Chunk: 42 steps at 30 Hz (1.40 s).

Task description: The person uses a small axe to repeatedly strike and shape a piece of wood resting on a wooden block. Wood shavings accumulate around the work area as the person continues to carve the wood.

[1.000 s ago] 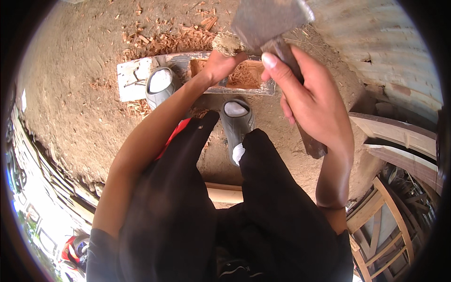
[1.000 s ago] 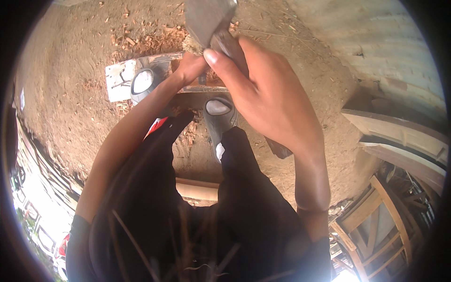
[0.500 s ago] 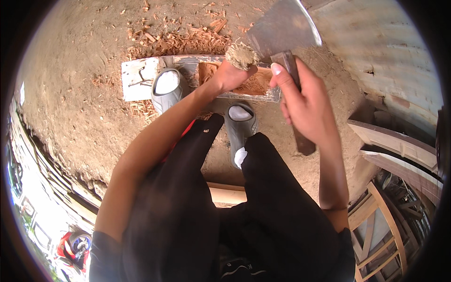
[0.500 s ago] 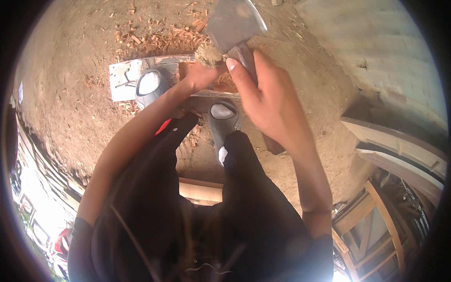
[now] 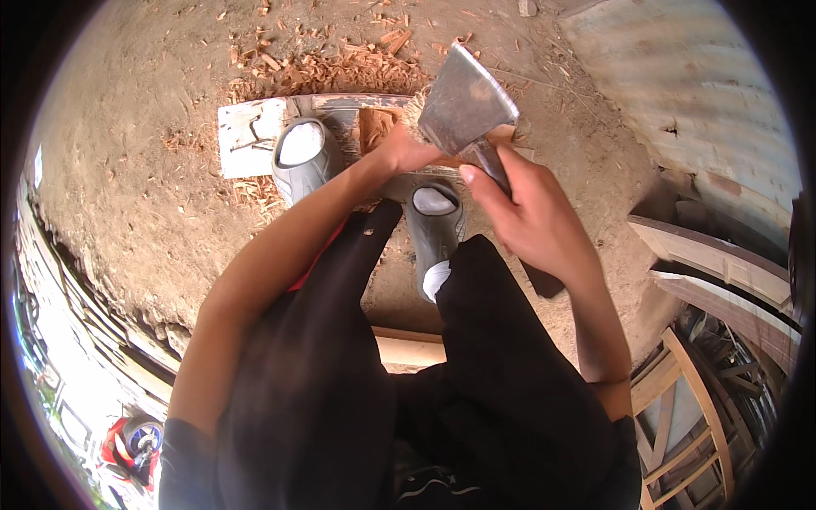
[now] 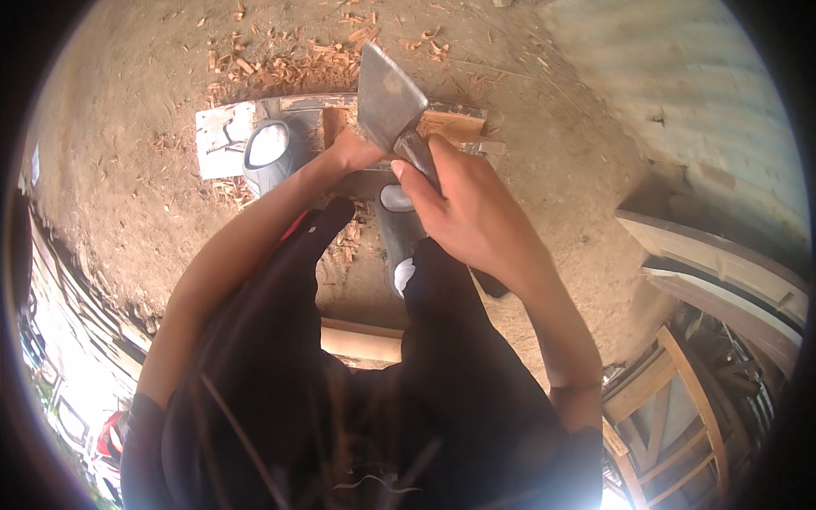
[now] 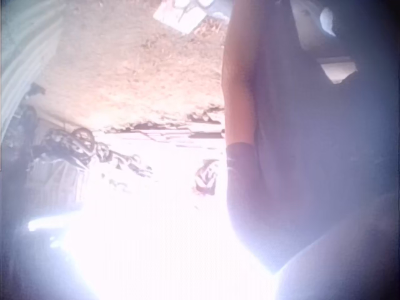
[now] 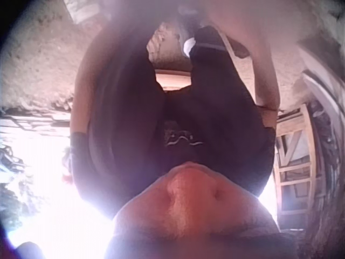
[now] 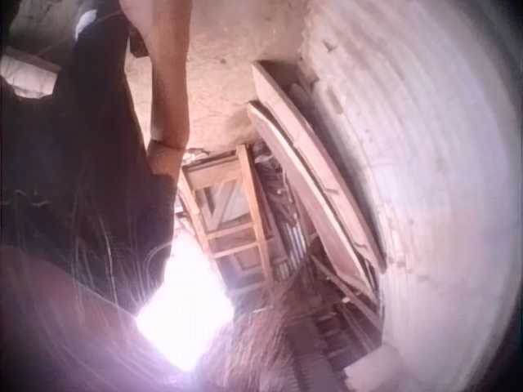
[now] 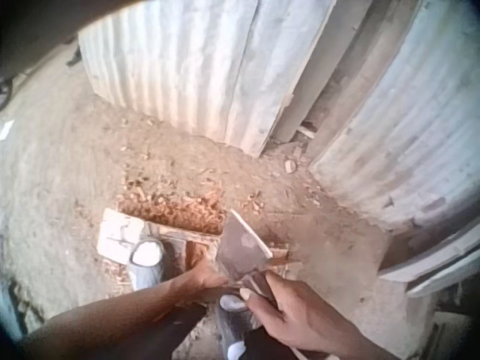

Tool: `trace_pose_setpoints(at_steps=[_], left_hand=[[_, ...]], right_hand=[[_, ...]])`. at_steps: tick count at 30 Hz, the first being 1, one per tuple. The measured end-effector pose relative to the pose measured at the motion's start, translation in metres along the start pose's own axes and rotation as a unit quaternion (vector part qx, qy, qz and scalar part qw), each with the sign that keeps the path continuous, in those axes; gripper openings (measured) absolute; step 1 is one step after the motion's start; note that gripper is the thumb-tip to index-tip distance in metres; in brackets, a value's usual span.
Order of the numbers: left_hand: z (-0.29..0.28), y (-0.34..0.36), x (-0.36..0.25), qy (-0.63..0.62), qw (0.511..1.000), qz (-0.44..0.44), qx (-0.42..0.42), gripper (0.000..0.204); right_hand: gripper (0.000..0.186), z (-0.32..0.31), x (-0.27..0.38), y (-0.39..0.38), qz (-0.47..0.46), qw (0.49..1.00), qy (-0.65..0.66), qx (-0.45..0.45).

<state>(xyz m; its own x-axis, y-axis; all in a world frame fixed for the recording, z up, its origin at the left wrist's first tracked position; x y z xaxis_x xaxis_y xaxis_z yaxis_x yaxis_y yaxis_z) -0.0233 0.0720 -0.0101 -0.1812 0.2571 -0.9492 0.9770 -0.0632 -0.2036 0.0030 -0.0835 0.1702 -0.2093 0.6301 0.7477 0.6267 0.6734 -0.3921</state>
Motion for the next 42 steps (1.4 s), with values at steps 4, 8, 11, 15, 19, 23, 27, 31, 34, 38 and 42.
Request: trace_pose_setpoints(at_steps=[4, 8, 11, 15, 19, 23, 27, 31, 34, 38, 42], left_hand=[[-0.001, -0.007, -0.002, 0.01, 1.0, 0.006, -0.007, 0.045], [0.0, -0.005, -0.002, 0.025, 0.999, -0.045, 0.005, 0.044], [0.007, -0.007, -0.008, -0.031, 0.999, -0.041, -0.006, 0.042], [0.009, -0.007, 0.018, 0.014, 1.0, -0.008, -0.024, 0.04], [0.0, 0.003, 0.012, 0.061, 0.996, -0.011, -0.063, 0.039], [-0.009, 0.008, -0.007, -0.099, 0.98, -0.16, -0.072, 0.037], [0.0, 0.011, -0.013, -0.147, 0.97, -0.177, -0.08, 0.031], [0.005, 0.015, -0.016, -0.157, 0.969, -0.162, -0.101, 0.026], [0.003, 0.019, -0.02, -0.136, 0.971, -0.19, -0.045, 0.038], [0.005, 0.014, -0.042, -0.138, 0.977, -0.153, -0.057, 0.035], [0.007, 0.015, -0.034, -0.153, 0.98, -0.112, -0.053, 0.04]], right_hand=[[0.03, -0.005, 0.022, -0.014, -0.016, 0.991, 0.108, -0.073], [0.028, 0.002, 0.026, -0.02, -0.036, 0.986, 0.118, -0.112], [0.028, 0.013, -0.011, -0.013, -0.089, 0.991, 0.012, -0.096], [0.032, 0.008, -0.014, -0.015, 0.019, 0.999, 0.05, -0.004], [0.034, 0.001, -0.018, -0.022, 0.035, 0.998, 0.061, -0.004], [0.035, -0.006, -0.019, -0.03, 0.069, 0.997, 0.046, -0.001], [0.035, -0.004, -0.018, -0.036, 0.082, 0.994, 0.074, -0.002], [0.034, -0.003, -0.018, -0.038, 0.061, 0.996, 0.067, -0.006], [0.033, -0.009, -0.005, -0.038, 0.035, 0.995, 0.085, -0.027], [0.033, -0.023, 0.02, -0.032, 0.03, 0.992, 0.111, -0.06], [0.034, -0.031, 0.032, -0.025, 0.044, 0.993, 0.096, -0.054]])
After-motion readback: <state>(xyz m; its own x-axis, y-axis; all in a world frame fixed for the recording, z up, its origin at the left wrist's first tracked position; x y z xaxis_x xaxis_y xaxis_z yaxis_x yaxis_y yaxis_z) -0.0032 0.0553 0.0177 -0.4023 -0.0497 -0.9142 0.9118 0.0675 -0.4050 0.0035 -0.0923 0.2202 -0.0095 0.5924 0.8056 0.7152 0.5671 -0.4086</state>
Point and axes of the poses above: each hand's wrist, its own y-axis towards the middle knuckle, its own z-axis out of the palm, x = y × z, the point moved 1 cm from there along y, towards the middle knuckle, and after that the axes turned 8 degrees about -z, right-handed, at the moved point
